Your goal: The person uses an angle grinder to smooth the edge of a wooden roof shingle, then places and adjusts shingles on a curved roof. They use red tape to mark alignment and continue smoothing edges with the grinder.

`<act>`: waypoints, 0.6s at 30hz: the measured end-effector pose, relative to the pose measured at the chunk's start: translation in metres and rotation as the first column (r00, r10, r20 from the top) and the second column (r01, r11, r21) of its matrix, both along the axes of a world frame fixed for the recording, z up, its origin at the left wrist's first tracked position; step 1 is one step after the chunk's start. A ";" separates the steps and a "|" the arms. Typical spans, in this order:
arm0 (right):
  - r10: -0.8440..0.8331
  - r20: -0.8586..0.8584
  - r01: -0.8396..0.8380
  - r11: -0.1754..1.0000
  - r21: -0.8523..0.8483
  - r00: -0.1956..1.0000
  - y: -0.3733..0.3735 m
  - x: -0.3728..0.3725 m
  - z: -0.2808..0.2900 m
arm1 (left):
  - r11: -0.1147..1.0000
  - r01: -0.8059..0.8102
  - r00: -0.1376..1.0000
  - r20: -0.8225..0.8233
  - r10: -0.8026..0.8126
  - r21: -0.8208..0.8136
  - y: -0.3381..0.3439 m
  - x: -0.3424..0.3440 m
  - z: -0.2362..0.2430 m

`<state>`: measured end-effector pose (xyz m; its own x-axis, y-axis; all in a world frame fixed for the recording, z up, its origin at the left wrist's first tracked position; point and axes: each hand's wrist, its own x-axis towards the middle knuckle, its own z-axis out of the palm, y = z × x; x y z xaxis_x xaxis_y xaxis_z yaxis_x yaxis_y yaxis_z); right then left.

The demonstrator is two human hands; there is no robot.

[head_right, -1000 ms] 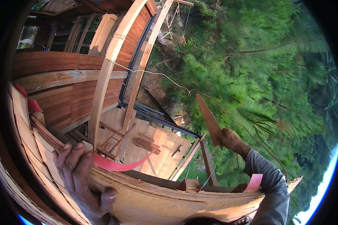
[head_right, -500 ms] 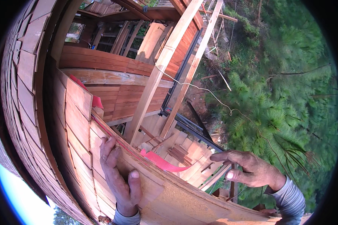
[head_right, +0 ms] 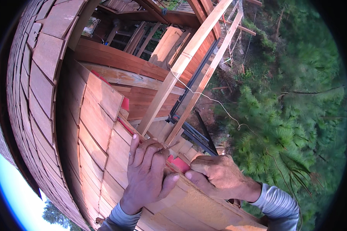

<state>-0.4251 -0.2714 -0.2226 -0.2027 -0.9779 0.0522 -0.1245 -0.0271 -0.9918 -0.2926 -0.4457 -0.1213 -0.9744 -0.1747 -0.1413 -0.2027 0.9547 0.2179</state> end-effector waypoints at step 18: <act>0.004 0.076 -0.023 0.967 0.254 0.997 -0.018 -0.015 0.009 | 0.956 -0.197 0.873 -0.406 0.272 0.216 -0.020 0.017 -0.005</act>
<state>-0.4405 -0.2896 -0.2137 -0.1831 -0.9597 -0.2134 -0.0515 0.2261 -0.9727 -0.2757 -0.4658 -0.1264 -0.8790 -0.4165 0.2320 -0.2679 0.8341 0.4822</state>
